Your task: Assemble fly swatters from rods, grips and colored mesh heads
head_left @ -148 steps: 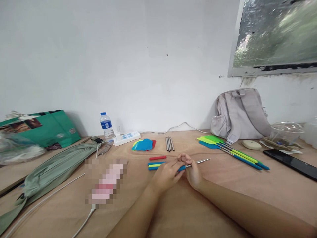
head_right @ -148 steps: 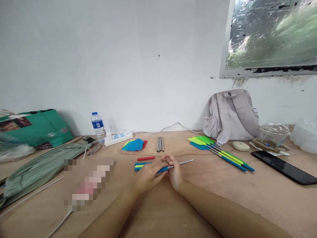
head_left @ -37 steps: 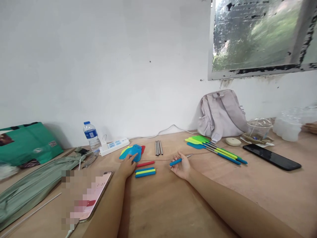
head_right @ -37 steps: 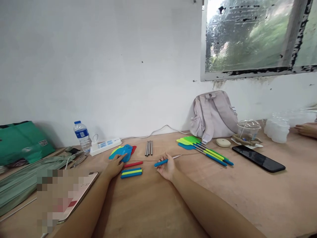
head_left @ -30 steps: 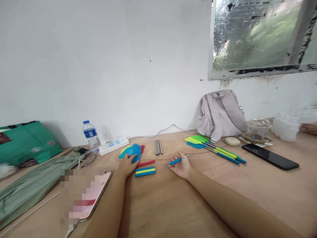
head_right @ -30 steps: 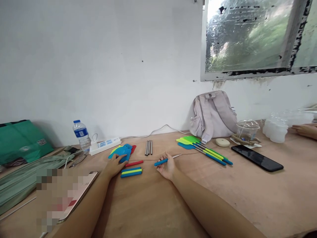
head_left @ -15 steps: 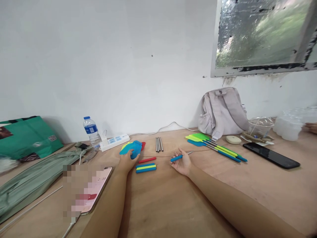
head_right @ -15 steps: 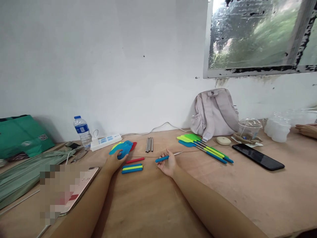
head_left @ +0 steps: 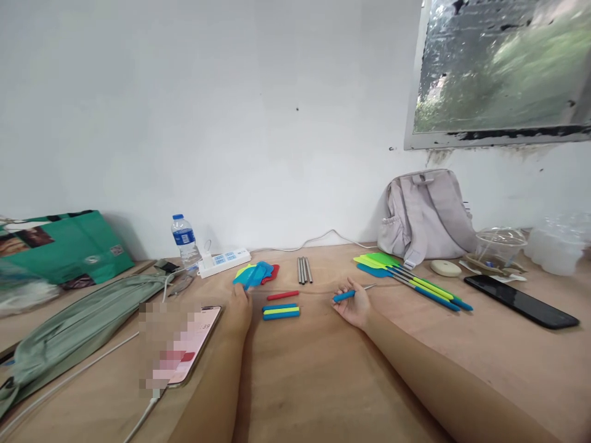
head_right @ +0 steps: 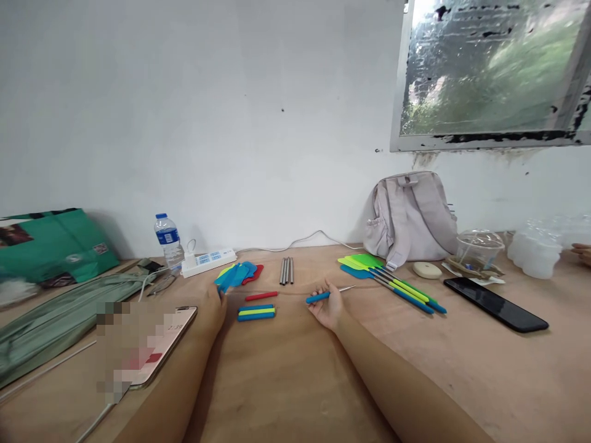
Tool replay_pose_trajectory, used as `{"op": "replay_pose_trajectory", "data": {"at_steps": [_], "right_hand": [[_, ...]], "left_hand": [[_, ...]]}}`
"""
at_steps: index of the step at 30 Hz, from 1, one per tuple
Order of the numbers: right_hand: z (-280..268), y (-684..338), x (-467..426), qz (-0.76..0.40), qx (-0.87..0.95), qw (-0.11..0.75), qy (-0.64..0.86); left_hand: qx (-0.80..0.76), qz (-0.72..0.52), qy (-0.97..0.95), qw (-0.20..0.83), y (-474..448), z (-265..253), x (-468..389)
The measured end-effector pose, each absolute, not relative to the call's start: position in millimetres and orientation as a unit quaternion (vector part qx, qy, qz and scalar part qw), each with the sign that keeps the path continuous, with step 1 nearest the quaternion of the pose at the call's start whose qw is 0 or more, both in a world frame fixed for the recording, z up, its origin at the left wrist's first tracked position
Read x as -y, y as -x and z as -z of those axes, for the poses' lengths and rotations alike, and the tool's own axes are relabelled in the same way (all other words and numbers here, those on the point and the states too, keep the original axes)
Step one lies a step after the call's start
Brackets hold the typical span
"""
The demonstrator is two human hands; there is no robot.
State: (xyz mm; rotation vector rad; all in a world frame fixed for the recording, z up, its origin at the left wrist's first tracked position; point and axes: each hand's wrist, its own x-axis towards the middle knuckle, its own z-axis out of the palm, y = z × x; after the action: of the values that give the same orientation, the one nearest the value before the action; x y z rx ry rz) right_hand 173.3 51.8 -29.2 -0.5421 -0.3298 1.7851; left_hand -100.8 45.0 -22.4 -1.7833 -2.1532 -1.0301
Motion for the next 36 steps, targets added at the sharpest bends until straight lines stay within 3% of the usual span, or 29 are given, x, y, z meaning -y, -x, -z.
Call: {"op": "replay_pose_trajectory", "data": {"at_steps": [6, 9, 14, 19, 23, 26, 28, 31, 36], "right_hand": [[30, -174, -54, -0.744, 0.2, 0.581, 0.263], [31, -172, -55, -0.734, 0.231, 0.577, 0.274], [33, -172, -56, -0.68, 0.303, 0.589, 0.313], [27, -184, -56, -0.589, 0.405, 0.605, 0.351], [17, -202, -46, -0.454, 0.55, 0.59, 0.378], [14, -215, -32, -0.227, 0.749, 0.47, 0.408], [17, -222, -25, -0.143, 0.807, 0.386, 0.422], [22, -231, -19, -0.112, 0.816, 0.343, 0.452], [16, -237, -21, -0.117, 0.791, 0.375, 0.468]], "left_hand": [[0.708, 0.407, 0.575, 0.053, 102, 17, -40], [0.679, 0.503, 0.535, 0.002, 102, 9, -33], [0.578, 0.657, 0.468, -0.124, 86, -1, -31], [0.385, 0.769, 0.338, -0.383, 56, 1, -35], [0.366, 0.764, 0.245, -0.472, 39, -1, -28], [0.374, 0.744, 0.219, -0.509, 31, -4, -20], [0.366, 0.737, 0.229, -0.521, 29, -5, -17], [0.347, 0.724, 0.276, -0.529, 26, -2, -15], [0.338, 0.694, 0.34, -0.537, 25, 1, -13]]}}
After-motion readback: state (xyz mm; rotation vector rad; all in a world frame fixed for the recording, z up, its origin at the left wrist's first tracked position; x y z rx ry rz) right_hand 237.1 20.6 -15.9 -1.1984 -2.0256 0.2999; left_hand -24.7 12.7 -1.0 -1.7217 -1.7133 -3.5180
